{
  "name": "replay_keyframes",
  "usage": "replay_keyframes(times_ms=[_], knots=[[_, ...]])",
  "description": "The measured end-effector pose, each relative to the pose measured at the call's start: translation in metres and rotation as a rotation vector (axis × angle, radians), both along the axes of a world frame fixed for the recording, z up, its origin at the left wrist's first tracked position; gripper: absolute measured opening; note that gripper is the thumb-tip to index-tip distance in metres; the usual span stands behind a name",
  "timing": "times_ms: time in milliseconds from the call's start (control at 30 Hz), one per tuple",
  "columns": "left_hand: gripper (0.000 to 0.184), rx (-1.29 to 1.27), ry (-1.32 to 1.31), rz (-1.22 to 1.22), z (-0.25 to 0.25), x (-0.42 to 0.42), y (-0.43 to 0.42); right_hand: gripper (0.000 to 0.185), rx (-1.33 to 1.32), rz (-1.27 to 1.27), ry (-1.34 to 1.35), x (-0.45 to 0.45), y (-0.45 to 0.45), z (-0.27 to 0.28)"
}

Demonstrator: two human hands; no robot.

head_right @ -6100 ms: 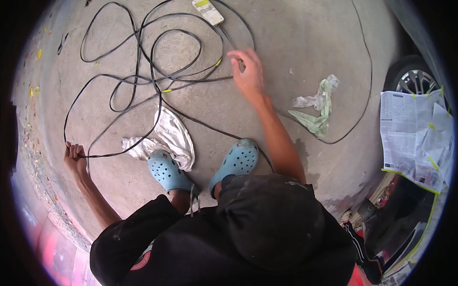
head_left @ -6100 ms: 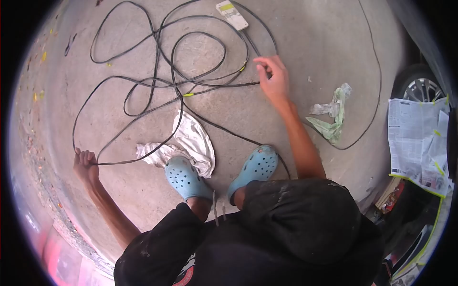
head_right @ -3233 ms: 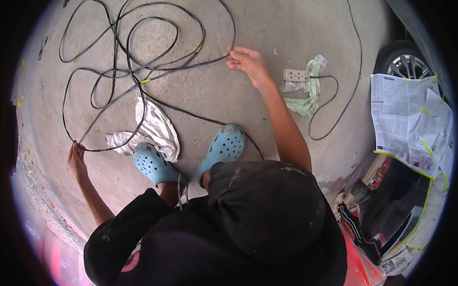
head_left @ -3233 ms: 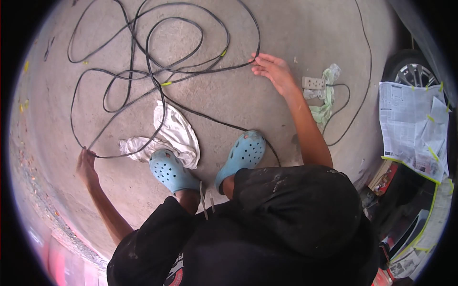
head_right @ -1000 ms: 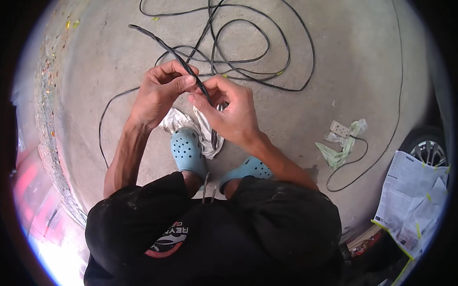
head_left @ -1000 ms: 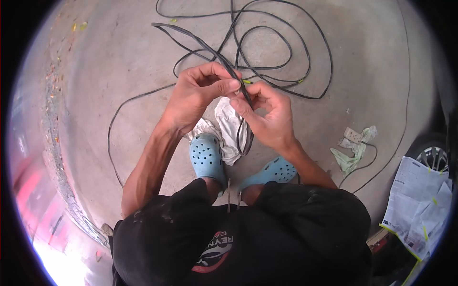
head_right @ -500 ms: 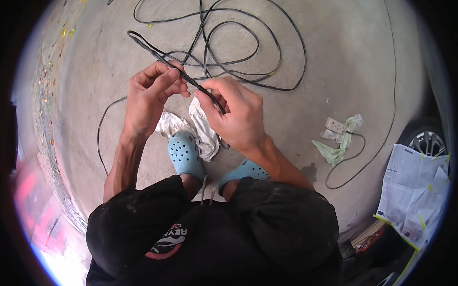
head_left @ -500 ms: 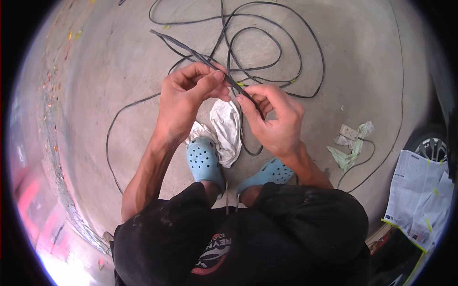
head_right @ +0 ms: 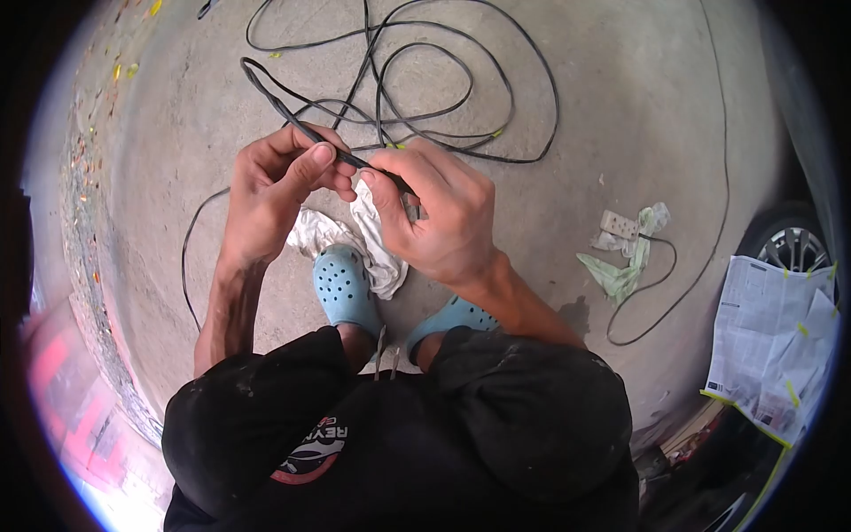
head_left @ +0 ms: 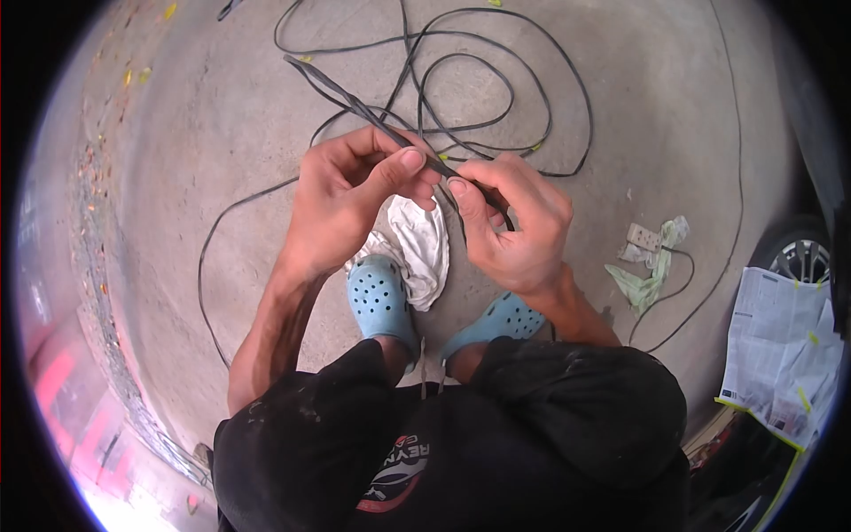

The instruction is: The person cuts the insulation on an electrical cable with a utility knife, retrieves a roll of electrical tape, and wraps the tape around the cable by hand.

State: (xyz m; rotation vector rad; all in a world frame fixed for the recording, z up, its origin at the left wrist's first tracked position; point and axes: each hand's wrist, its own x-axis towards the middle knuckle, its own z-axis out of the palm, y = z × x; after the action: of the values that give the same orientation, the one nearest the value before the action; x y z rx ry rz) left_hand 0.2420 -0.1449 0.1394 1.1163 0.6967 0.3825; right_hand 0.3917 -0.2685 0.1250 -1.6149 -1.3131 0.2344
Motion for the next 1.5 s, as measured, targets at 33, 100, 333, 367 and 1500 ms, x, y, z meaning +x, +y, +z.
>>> replay_keyframes(times_ms=[33,100,333,367,1500], knots=[[0.020,0.019,-0.023,-0.003,0.001,0.000,-0.002,0.011,-0.017,0.007,0.040,0.000,-0.001,0.002],[0.021,0.048,-0.050,-0.013,0.002,-0.001,-0.005,0.009,-0.051,0.023,0.122,-0.001,-0.004,0.006],[0.018,0.022,-0.240,-0.015,-0.005,-0.004,-0.012,0.011,-0.061,0.128,0.640,-0.008,-0.009,0.010],[0.018,0.014,-0.266,-0.028,-0.008,-0.005,-0.012,0.012,-0.094,0.153,0.779,-0.010,-0.012,0.015],[0.026,0.049,0.106,-0.153,0.003,-0.002,-0.008,0.009,-0.102,0.079,0.375,-0.008,-0.029,0.002]])
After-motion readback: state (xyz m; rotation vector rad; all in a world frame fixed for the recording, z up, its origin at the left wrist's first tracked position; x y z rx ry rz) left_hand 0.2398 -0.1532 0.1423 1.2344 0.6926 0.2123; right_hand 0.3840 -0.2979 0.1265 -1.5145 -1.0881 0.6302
